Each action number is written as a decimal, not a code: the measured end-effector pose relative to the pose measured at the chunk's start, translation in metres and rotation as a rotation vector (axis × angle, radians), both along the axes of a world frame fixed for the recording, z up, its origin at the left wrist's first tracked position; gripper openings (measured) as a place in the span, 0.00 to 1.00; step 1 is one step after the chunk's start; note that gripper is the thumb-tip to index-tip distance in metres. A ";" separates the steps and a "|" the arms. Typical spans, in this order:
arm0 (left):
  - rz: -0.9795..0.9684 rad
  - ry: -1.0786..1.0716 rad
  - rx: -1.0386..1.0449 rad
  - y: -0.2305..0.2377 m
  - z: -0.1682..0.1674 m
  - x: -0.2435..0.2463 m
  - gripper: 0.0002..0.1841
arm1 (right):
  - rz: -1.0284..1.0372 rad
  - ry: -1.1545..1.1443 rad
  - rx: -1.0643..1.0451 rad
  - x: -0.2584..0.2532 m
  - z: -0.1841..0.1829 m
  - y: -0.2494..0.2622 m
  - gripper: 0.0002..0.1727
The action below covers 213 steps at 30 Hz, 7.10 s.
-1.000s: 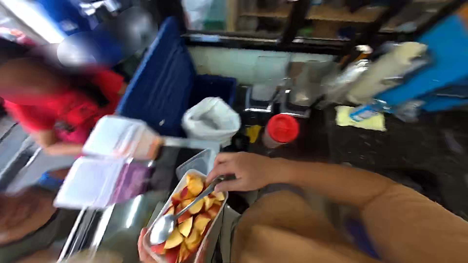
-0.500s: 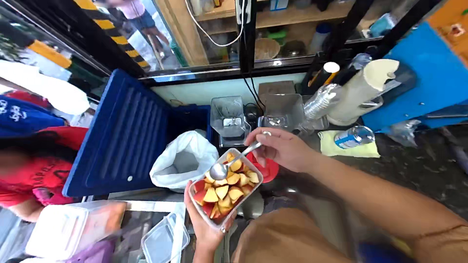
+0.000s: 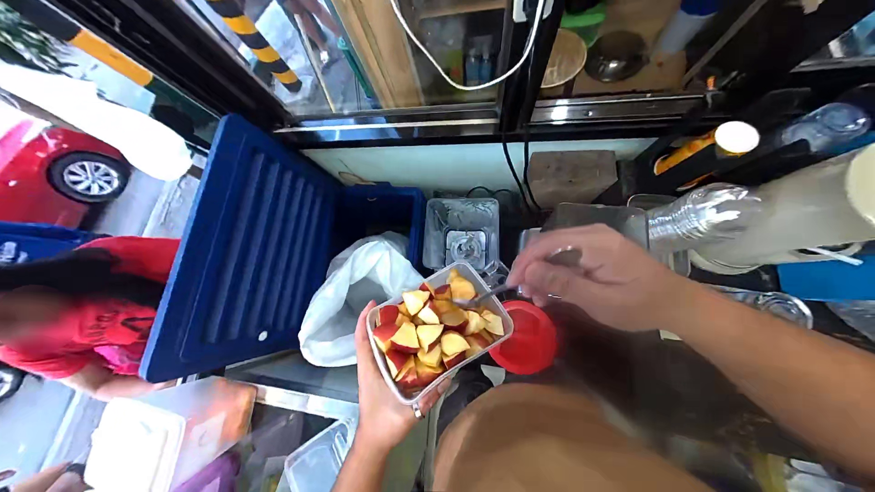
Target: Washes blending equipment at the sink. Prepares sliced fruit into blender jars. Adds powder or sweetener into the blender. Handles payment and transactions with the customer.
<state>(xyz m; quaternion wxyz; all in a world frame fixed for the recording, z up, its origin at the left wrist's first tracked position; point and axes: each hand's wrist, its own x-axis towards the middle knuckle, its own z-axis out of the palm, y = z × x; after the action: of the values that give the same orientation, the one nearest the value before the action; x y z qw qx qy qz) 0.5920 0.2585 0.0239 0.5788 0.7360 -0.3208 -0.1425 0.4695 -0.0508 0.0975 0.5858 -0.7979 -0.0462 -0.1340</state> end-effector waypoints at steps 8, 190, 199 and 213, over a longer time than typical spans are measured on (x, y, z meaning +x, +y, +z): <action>0.003 0.033 0.088 -0.001 0.000 0.016 0.73 | 0.045 -0.040 -0.090 0.022 -0.015 -0.032 0.19; 0.039 0.141 0.322 -0.047 0.046 0.020 0.72 | 0.116 0.005 0.001 0.075 -0.021 -0.058 0.14; 0.041 0.129 0.318 -0.047 0.045 0.022 0.71 | 0.231 -0.045 -0.032 0.064 -0.015 -0.051 0.15; 0.037 0.130 0.336 -0.047 0.046 0.020 0.71 | 0.250 -0.075 -0.116 0.064 -0.017 -0.053 0.14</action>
<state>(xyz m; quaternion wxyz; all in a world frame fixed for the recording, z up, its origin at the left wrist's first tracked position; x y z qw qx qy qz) 0.6123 0.2111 0.0702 0.4699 0.8172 -0.2410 -0.2308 0.5334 -0.1042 0.0807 0.5489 -0.8127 -0.1750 -0.0868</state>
